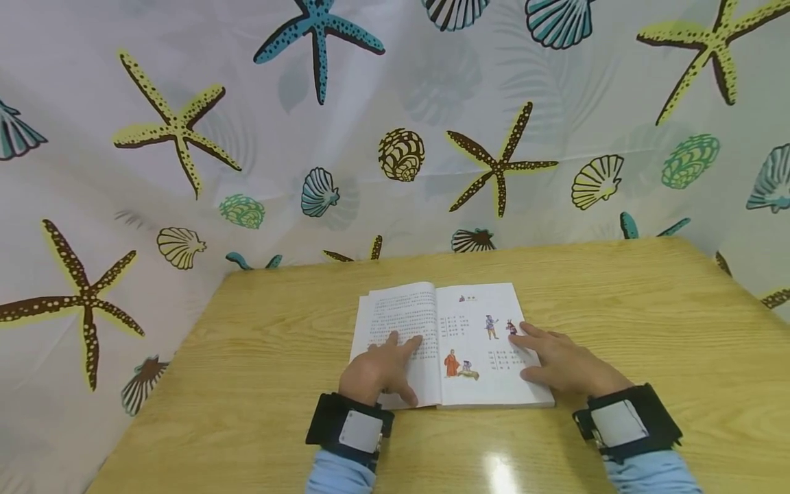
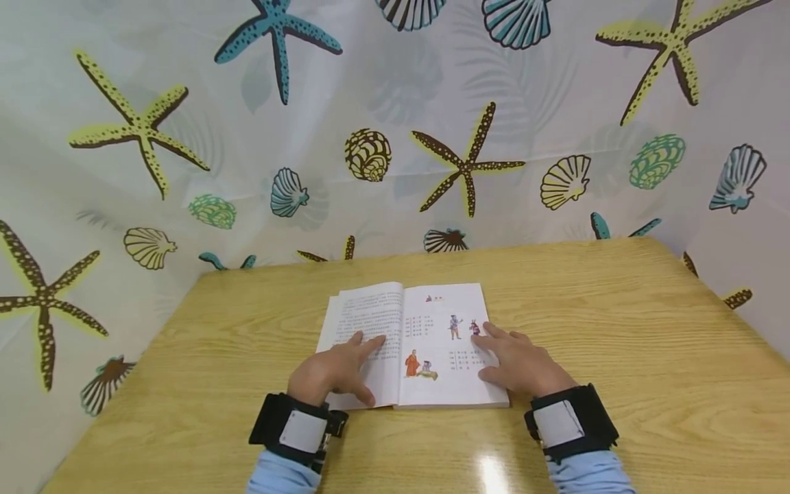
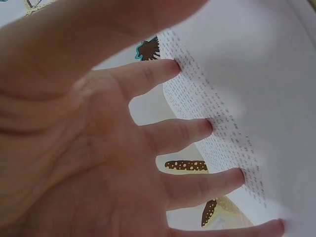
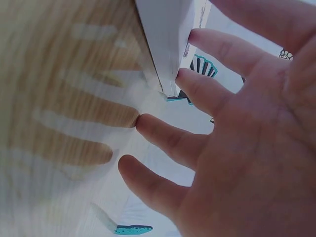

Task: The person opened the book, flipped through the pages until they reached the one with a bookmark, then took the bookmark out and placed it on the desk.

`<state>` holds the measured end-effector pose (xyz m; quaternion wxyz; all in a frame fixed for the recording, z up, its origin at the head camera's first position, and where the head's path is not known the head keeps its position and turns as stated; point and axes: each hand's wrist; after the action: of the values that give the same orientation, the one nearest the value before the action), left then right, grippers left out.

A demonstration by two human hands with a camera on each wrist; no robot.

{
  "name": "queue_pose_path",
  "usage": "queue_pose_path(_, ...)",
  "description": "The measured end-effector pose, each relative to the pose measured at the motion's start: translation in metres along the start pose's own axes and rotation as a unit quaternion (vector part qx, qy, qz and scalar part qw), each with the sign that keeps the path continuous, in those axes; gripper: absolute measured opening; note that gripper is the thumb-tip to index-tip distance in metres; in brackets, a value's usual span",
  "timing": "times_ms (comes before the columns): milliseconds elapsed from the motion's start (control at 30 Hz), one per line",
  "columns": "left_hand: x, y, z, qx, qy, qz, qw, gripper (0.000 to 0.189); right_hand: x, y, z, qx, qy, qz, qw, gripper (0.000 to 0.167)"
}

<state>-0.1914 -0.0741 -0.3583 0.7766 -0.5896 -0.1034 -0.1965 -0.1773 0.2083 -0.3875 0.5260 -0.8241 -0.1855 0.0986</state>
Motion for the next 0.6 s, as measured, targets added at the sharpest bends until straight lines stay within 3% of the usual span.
queue_pose_path(400, 0.0022, 0.0061, -0.0044, -0.010, -0.008, -0.006, 0.9999, 0.097, -0.0010, 0.0057, -0.0008, 0.008, 0.011, 0.000, 0.9999, 0.055)
queue_pose_path(600, 0.0008, 0.0045, -0.0026, -0.015, 0.002, -0.001, 0.9999, 0.097, -0.0012, 0.0023, 0.0017, 0.004, 0.032, -0.001, 0.9995, 0.067)
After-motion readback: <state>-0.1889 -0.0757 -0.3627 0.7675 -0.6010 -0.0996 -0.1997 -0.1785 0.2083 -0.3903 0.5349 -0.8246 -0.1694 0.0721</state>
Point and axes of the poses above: each hand's wrist, its own x-axis away from the middle knuckle, its own y-axis out of the palm, z = x × y, and after that the axes turned 3 degrees about -y, right-handed
